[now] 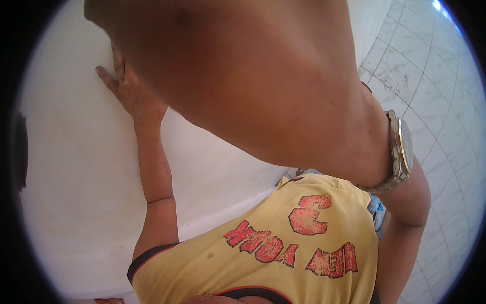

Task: The person installs a wall outlet by connecting electrical wires to the terminals of the socket module, inserting it into the wall box, and securing it with a screwdriver before snapping on the faceplate.

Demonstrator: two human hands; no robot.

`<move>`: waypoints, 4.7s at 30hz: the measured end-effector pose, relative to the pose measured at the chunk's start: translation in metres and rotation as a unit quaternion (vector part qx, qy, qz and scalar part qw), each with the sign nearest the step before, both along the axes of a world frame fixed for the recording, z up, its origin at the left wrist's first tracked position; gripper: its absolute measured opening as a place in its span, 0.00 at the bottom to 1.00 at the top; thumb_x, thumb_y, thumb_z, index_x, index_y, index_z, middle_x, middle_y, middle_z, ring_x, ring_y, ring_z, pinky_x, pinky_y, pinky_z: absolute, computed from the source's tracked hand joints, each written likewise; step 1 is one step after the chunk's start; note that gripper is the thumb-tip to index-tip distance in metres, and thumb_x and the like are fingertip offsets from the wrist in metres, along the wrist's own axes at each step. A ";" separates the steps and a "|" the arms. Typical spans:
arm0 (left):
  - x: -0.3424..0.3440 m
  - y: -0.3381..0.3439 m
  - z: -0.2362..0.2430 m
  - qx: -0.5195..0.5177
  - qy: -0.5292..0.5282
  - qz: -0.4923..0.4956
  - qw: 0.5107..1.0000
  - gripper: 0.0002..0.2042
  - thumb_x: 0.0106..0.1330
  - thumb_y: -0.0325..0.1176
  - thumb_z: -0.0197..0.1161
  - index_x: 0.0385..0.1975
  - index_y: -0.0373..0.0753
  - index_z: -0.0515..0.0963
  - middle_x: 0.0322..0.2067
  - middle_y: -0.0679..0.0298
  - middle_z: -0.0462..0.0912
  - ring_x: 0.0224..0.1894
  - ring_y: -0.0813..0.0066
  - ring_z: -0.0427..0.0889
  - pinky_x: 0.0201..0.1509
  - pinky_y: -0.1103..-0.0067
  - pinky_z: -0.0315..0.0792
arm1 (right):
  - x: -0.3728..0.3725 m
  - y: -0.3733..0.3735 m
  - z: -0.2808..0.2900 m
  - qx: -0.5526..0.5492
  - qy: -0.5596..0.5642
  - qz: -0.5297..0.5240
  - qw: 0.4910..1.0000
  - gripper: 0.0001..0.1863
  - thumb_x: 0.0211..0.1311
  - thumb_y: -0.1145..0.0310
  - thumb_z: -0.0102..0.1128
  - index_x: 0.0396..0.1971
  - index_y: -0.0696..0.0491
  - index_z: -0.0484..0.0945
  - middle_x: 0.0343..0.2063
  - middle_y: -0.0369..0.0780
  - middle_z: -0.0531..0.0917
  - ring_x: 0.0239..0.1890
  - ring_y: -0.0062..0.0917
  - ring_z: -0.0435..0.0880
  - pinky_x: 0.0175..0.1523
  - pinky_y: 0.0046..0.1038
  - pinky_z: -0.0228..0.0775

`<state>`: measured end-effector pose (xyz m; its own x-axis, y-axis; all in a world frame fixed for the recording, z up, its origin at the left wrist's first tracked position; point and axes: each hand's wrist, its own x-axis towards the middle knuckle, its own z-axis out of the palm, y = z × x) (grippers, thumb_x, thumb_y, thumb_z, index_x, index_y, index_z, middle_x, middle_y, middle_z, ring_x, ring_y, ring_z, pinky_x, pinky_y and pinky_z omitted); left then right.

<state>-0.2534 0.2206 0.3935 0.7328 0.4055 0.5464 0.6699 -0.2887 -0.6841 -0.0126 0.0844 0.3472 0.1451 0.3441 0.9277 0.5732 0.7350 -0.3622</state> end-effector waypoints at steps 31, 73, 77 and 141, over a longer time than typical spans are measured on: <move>-0.004 0.007 -0.001 -0.036 -0.018 0.024 0.999 0.24 0.69 0.50 0.62 0.63 0.50 0.79 0.74 0.68 0.65 0.77 0.59 0.60 0.77 0.41 0.37 | 0.016 0.035 0.034 -0.031 -0.041 0.044 0.998 0.12 0.63 0.79 0.64 0.44 0.61 0.73 0.31 0.51 0.80 0.22 0.31 0.81 0.29 0.27 0.79; 0.004 0.026 0.009 0.006 -0.166 -0.123 0.978 0.32 0.56 0.41 0.78 0.61 0.54 0.72 0.50 0.78 0.85 0.59 0.77 0.75 0.68 0.60 0.59 | -0.006 0.023 0.047 0.031 -0.079 -0.076 0.993 0.11 0.61 0.80 0.67 0.43 0.54 0.83 0.38 0.42 0.78 0.23 0.26 0.80 0.26 0.28 0.74; 0.008 0.037 0.032 -0.043 -0.147 -0.101 0.983 0.30 0.49 0.43 0.80 0.56 0.53 0.79 0.42 0.77 0.84 0.57 0.76 0.74 0.66 0.64 0.61 | 0.007 0.025 0.041 0.030 -0.139 -0.047 0.989 0.16 0.61 0.80 0.67 0.48 0.52 0.80 0.38 0.42 0.77 0.23 0.29 0.82 0.26 0.31 0.77; 0.072 0.017 0.132 -0.222 0.226 0.039 0.948 0.37 0.48 0.56 0.79 0.59 0.47 0.80 0.58 0.61 0.77 0.62 0.65 0.74 0.66 0.58 0.64 | 0.047 0.030 0.053 -0.032 -0.160 -0.014 0.987 0.15 0.63 0.75 0.65 0.49 0.52 0.79 0.38 0.45 0.76 0.21 0.32 0.82 0.25 0.31 0.79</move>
